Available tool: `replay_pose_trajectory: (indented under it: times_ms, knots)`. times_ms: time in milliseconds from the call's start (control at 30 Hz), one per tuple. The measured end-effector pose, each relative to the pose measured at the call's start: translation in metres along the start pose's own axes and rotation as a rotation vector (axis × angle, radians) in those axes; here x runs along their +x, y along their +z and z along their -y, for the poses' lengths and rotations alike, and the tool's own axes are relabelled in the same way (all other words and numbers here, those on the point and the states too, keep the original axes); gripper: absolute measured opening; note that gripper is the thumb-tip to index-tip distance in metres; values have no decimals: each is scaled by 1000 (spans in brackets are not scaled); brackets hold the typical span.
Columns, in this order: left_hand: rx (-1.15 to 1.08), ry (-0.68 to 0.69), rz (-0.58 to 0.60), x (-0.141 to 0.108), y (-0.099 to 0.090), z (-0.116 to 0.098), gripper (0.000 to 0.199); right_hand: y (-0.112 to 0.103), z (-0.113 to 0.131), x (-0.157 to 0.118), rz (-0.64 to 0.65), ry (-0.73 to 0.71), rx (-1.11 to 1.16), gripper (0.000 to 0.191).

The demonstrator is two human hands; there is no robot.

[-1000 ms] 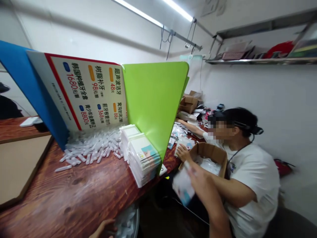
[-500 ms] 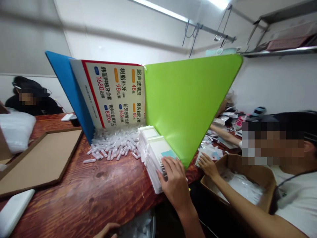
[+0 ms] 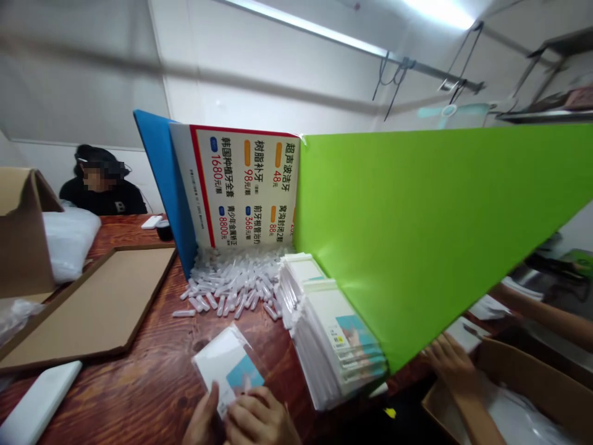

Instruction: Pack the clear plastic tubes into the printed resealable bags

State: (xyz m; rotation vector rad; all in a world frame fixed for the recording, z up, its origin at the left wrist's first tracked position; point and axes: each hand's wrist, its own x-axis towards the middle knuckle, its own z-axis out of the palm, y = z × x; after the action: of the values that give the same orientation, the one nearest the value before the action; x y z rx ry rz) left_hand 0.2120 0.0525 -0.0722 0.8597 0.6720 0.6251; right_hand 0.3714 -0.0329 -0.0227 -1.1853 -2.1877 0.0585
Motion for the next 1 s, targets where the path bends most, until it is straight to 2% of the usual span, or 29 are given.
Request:
replay_pose_trajectory:
  times_ms: [33,67,133,167,233,333,433,600,733,800,867,933,1000]
  knots:
    - [3,12,-92,4,-11,-2,82,8,-9,12,40,-9,-28,26]
    - [5,25,-189,7,-25,-3,76,12,-22,24,67,88,-60,22]
    - [25,33,-377,9,-57,-4,75,13,-53,48,80,428,-179,20]
    - [45,27,-431,8,-72,-4,77,12,-71,59,73,600,-255,23]
    - [83,12,-456,3,-97,-6,79,11,-106,82,49,844,-375,27]
    - [141,46,-453,-7,-107,-12,76,21,-146,109,17,1017,-418,25]
    - [200,75,-471,-14,-95,-20,75,37,-160,119,1,1119,-381,27]
    - [293,48,-381,-20,-69,-32,73,43,-151,96,-13,1170,-178,34]
    - [425,-89,-198,-26,-63,-34,77,45,-116,69,-22,1086,133,28]
    - [491,-137,-84,-30,-66,-30,76,51,-90,59,-118,1065,493,29]
    - [547,-185,18,-34,-70,-26,72,58,-65,52,-272,1080,1027,32]
    - [589,-227,58,-40,-75,-24,70,61,-45,49,-402,1111,1485,36]
    - [596,-256,73,-46,-78,-25,69,60,-34,47,-455,1139,1663,40]
